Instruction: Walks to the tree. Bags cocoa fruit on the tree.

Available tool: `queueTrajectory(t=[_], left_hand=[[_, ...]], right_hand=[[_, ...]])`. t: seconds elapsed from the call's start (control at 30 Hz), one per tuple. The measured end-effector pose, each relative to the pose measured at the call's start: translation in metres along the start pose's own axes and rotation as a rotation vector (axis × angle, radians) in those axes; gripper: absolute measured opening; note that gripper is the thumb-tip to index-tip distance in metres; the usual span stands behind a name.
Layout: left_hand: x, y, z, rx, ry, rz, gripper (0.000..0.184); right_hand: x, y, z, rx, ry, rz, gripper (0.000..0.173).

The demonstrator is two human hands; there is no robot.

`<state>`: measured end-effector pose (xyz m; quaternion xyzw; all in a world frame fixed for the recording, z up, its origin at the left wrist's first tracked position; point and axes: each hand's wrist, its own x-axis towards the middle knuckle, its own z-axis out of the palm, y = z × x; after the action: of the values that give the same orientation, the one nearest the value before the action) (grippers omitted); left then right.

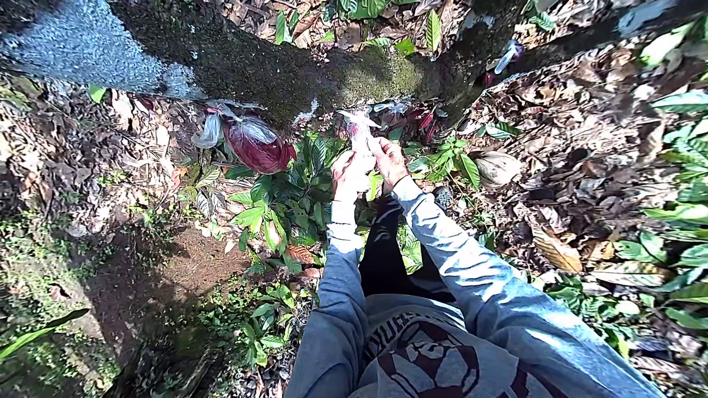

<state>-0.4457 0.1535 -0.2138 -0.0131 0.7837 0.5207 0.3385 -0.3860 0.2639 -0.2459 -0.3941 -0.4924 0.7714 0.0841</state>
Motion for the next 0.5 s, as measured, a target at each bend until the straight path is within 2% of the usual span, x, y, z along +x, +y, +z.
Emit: queueTrajectory(t=[0.13, 0.2, 0.33, 0.43, 0.5], left_hand=[[-0.016, 0.009, 0.005, 0.084, 0.075, 0.057, 0.029], [-0.030, 0.013, 0.002, 0.172, 0.064, 0.046, 0.035], [-0.030, 0.009, 0.003, 0.175, 0.083, 0.063, 0.035], [-0.031, 0.006, 0.000, 0.182, 0.070, 0.107, 0.030], [-0.033, 0.006, -0.001, 0.192, 0.069, 0.114, 0.029]], right_hand=[[0.003, 0.002, 0.001, 0.048, -0.012, 0.011, 0.010], [0.002, -0.001, 0.000, -0.035, -0.027, 0.008, 0.013], [-0.002, -0.001, -0.004, -0.163, -0.016, -0.005, 0.021], [-0.004, -0.002, -0.006, -0.123, 0.028, 0.007, 0.018], [-0.005, -0.003, -0.007, -0.042, 0.023, 0.014, 0.025]])
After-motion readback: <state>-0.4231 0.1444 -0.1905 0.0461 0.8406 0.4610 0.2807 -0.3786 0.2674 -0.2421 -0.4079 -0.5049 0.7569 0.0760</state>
